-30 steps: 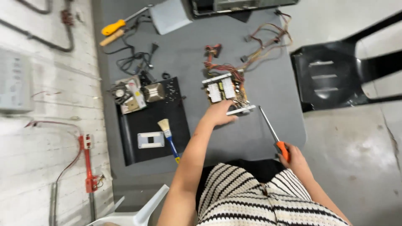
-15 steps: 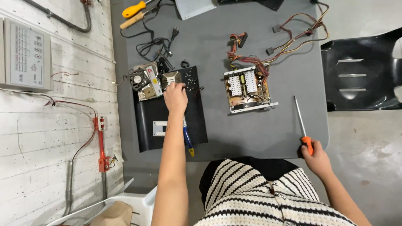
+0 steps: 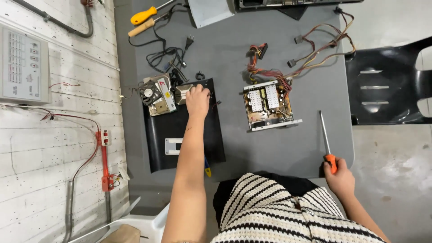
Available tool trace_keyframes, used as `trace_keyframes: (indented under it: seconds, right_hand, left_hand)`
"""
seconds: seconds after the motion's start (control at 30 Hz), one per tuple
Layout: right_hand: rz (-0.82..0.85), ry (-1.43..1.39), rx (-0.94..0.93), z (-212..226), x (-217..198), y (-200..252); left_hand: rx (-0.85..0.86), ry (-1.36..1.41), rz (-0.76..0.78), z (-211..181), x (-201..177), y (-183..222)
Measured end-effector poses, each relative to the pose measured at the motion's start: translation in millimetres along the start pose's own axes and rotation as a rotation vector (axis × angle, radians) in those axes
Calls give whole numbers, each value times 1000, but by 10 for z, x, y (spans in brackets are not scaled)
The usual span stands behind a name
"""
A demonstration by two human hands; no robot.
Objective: The person is disassembling and inspecting a computer power supply unit using a screwdriver on a repair bench.
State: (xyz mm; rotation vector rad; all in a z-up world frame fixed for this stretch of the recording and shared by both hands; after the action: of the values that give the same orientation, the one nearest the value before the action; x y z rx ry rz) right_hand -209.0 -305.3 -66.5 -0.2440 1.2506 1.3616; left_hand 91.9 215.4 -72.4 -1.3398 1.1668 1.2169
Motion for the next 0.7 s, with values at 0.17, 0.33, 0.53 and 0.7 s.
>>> trace_keyframes:
  seconds: [0.17, 0.33, 0.53, 0.7]
  right_hand:
    - [0, 16, 4, 33, -2, 2]
    - [-12, 7, -4, 57, -8, 5]
    - [-9, 25, 20, 42, 11, -2]
    - [-40, 63, -7, 4, 38, -24]
  left_hand:
    - [67, -26, 2, -12, -50, -16]
    - [-149, 291, 26, 128, -595, 143]
    - [-555, 639, -84, 652, -555, 624]
    - [-407, 504, -165, 603, -439, 715]
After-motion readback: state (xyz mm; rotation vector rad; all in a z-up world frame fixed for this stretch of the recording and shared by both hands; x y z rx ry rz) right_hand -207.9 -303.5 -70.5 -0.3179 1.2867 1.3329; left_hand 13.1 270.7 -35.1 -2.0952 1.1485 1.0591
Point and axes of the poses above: each hand's wrist, its own y-axis away from the middle knuckle, its own x-axis out of the palm, z = x × y, the point moved 7 cm from there along -y, towards the middle knuckle, and after that the axes turned 14 degrees about -x, right-handed, at the moved point
